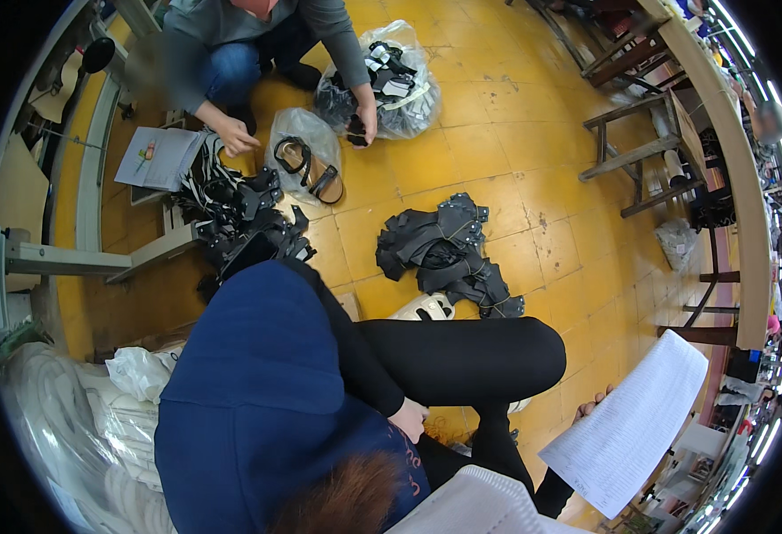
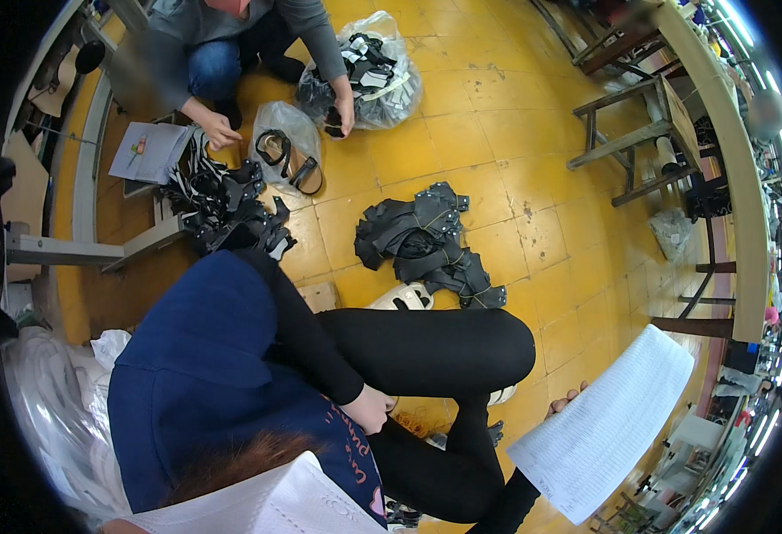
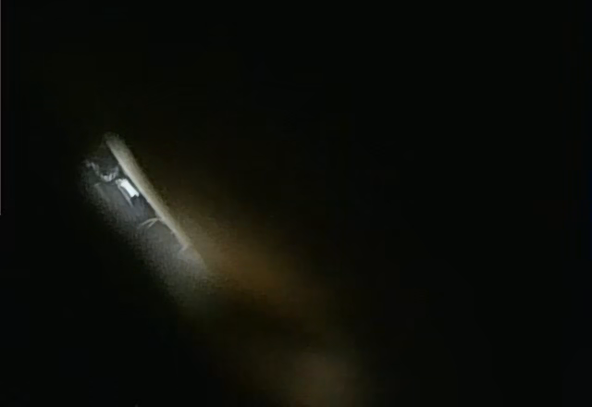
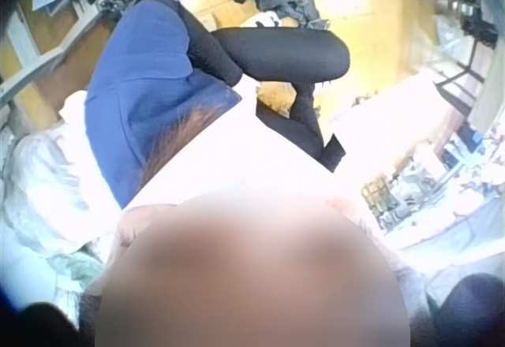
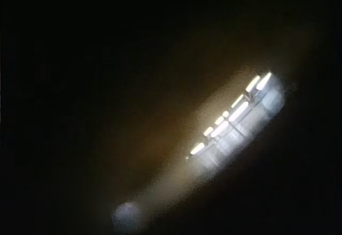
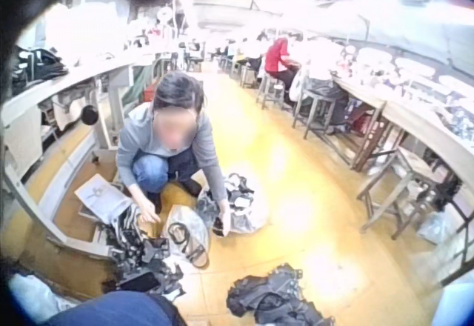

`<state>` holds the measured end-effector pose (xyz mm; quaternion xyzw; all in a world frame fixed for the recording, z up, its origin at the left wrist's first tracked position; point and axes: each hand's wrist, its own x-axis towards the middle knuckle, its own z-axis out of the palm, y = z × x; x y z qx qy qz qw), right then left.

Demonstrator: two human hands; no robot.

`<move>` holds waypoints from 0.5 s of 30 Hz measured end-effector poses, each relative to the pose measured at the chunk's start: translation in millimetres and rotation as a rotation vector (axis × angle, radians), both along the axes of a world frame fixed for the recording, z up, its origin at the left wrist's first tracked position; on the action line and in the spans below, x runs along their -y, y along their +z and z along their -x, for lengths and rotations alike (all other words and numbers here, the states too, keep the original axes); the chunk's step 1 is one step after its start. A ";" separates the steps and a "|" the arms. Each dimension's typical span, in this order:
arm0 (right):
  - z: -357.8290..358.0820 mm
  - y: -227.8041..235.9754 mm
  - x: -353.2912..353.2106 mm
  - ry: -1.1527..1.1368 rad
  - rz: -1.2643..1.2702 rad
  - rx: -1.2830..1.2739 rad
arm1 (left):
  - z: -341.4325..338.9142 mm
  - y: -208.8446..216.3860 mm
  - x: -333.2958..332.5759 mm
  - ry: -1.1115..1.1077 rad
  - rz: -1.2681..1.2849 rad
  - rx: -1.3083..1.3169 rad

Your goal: The person sits on the floor and sorts black shoe parts, picking them up, inspecting them, and placing them into piles or plastic bags. The person also briefly reviews a document before continuing to organize the parts.

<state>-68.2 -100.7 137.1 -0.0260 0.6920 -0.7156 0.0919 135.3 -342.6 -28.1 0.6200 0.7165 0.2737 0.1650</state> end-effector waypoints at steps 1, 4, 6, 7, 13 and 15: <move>0.2 0.8 2.3 -0.002 -0.020 -0.015 | 1.1 0.2 0.2 0.039 0.028 -0.053; 0.5 1.2 8.6 -0.007 -0.063 -0.054 | 1.7 1.2 0.0 0.219 -0.044 -0.203; -1.9 1.5 11.8 -0.018 -0.101 -0.076 | 3.6 4.5 0.8 0.414 -0.099 -0.256; -3.6 1.9 12.6 -0.021 -0.115 -0.083 | 2.0 8.6 0.5 0.363 -0.066 -0.176; -12.3 8.1 16.4 -0.143 -0.196 -0.128 | 74.1 -15.5 97.9 1.062 -0.763 0.482; -14.9 7.8 19.8 -0.127 -0.312 -0.170 | 108.1 -59.5 172.1 1.877 -0.785 0.318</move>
